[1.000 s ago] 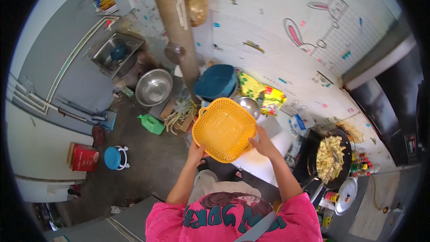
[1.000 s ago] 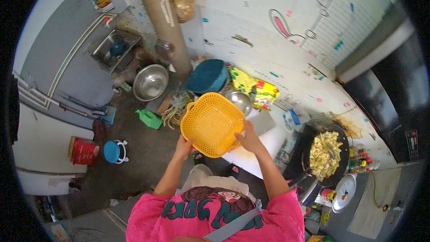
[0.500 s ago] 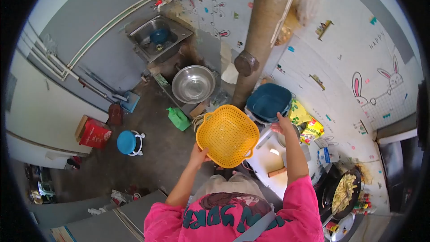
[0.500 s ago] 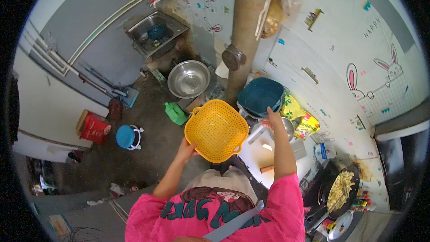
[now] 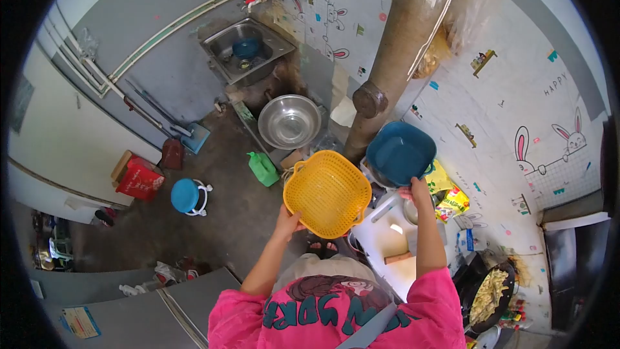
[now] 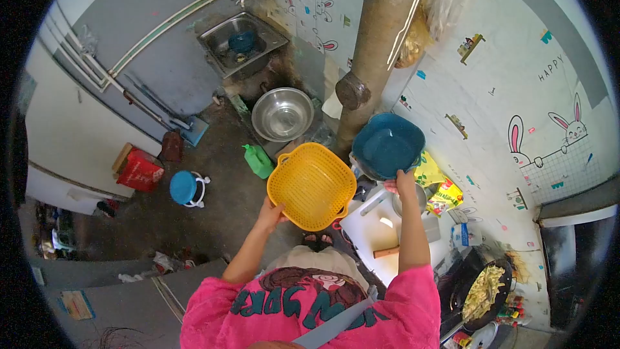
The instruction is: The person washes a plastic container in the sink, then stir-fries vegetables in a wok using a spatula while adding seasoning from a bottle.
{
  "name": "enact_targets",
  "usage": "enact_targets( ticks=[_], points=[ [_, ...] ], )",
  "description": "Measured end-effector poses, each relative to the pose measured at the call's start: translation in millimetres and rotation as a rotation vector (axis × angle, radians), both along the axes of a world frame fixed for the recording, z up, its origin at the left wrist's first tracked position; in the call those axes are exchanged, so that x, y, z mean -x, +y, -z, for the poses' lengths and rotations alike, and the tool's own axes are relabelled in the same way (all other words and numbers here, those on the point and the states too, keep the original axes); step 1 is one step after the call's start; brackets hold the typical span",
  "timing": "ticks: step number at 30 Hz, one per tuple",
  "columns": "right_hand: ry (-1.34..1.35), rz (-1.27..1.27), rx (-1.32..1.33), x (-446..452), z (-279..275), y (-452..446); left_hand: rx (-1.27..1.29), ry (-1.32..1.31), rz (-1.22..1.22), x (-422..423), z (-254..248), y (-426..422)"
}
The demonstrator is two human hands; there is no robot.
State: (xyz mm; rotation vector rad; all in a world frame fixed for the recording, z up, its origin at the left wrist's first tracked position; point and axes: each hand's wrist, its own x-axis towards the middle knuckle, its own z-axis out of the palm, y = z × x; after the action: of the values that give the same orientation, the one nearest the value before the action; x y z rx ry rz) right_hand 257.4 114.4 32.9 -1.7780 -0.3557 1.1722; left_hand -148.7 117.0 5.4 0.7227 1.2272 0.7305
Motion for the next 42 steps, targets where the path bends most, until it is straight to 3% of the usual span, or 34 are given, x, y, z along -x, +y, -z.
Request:
enact_targets(
  ticks=[5,11,14,17,22,29,33,42],
  points=[
    [-0.026,-0.049,-0.015,19,-40,-30,0.005,-0.049,-0.101,-3,21,-2],
    [0.029,-0.17,0.0,43,-37,-56,-0.002,-0.018,-0.121,18,18,-6],
    [0.032,-0.212,0.002,67,-45,-56,-0.022,0.004,-0.163,36,47,-2],
    [0.018,-0.227,-0.002,96,-32,-42,0.017,0.007,-0.239,53,33,7],
    [0.144,-0.276,-0.065,155,-17,6,0.086,0.006,-0.26,98,33,45],
    [0.219,-0.121,-0.19,275,-2,91,0.031,0.078,-0.141,208,18,137],
    [0.334,-0.032,-0.209,325,7,142,-0.021,-0.029,-0.177,266,26,189],
    [0.328,-0.033,-0.168,374,-4,235,0.007,-0.086,-0.238,300,13,290]
  ],
)
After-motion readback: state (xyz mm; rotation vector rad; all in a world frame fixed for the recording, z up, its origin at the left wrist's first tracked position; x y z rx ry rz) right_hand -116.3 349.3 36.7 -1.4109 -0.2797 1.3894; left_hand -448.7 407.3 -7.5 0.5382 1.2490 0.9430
